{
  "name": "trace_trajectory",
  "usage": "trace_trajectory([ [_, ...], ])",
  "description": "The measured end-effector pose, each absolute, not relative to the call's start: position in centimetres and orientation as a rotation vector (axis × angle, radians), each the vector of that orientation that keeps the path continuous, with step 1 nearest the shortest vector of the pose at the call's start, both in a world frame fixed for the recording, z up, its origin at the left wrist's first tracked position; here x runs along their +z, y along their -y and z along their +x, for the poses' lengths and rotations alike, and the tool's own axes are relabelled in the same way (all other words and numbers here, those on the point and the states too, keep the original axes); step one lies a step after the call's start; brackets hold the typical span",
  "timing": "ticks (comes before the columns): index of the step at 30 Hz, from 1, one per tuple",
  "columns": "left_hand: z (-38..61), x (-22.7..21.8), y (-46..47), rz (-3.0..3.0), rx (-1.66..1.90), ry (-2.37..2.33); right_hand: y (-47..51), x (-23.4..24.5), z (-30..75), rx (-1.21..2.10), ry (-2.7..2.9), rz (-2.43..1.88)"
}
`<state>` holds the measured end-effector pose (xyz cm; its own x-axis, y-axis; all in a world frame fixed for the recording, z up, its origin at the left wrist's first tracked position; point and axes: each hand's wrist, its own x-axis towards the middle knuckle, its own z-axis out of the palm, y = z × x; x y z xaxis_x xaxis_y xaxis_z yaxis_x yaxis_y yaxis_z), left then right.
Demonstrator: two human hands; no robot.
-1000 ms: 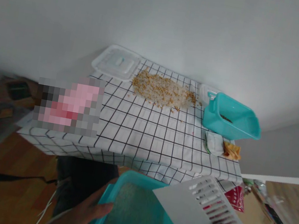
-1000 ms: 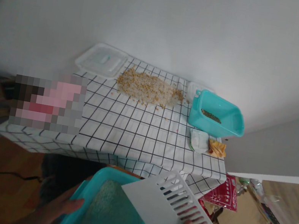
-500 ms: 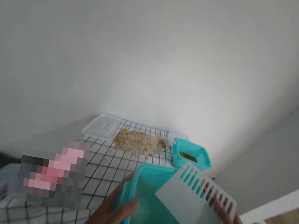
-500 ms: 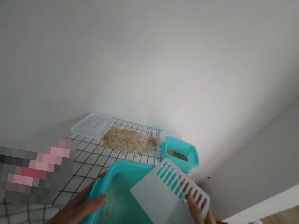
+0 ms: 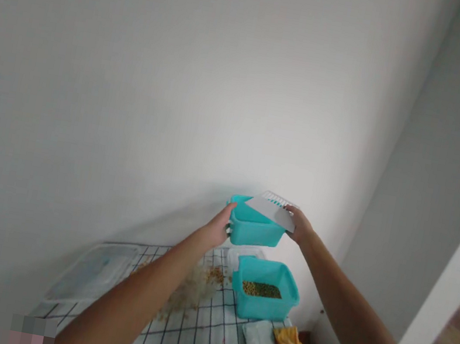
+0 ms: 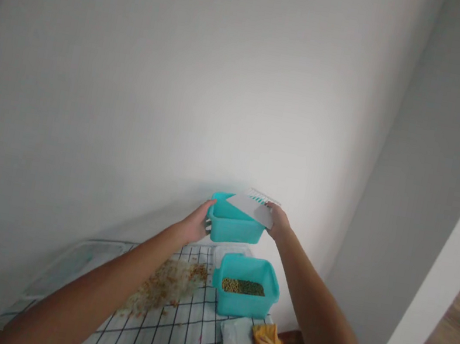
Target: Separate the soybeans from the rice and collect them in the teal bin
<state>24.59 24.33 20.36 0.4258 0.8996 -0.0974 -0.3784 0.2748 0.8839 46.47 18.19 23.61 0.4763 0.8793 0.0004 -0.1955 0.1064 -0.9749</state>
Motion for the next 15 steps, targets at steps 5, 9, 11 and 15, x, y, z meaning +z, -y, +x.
trace_trajectory([
  [5,28.5,17.7,-27.6,0.865,0.911,-0.707,-22.6,20.5,49.8,0.984,0.609,-1.225],
  [9,29.9,14.3,-29.0,0.841,0.802,-0.727,-23.9,16.5,51.9,1.042,0.546,-1.223],
  [11,30.1,12.4,-29.8,0.837,0.753,-0.726,-24.2,14.5,52.7,1.075,0.52,-1.222],
  [15,29.9,9.0,-31.2,0.836,0.681,-0.719,-24.7,11.0,53.6,1.139,0.48,-1.226],
])
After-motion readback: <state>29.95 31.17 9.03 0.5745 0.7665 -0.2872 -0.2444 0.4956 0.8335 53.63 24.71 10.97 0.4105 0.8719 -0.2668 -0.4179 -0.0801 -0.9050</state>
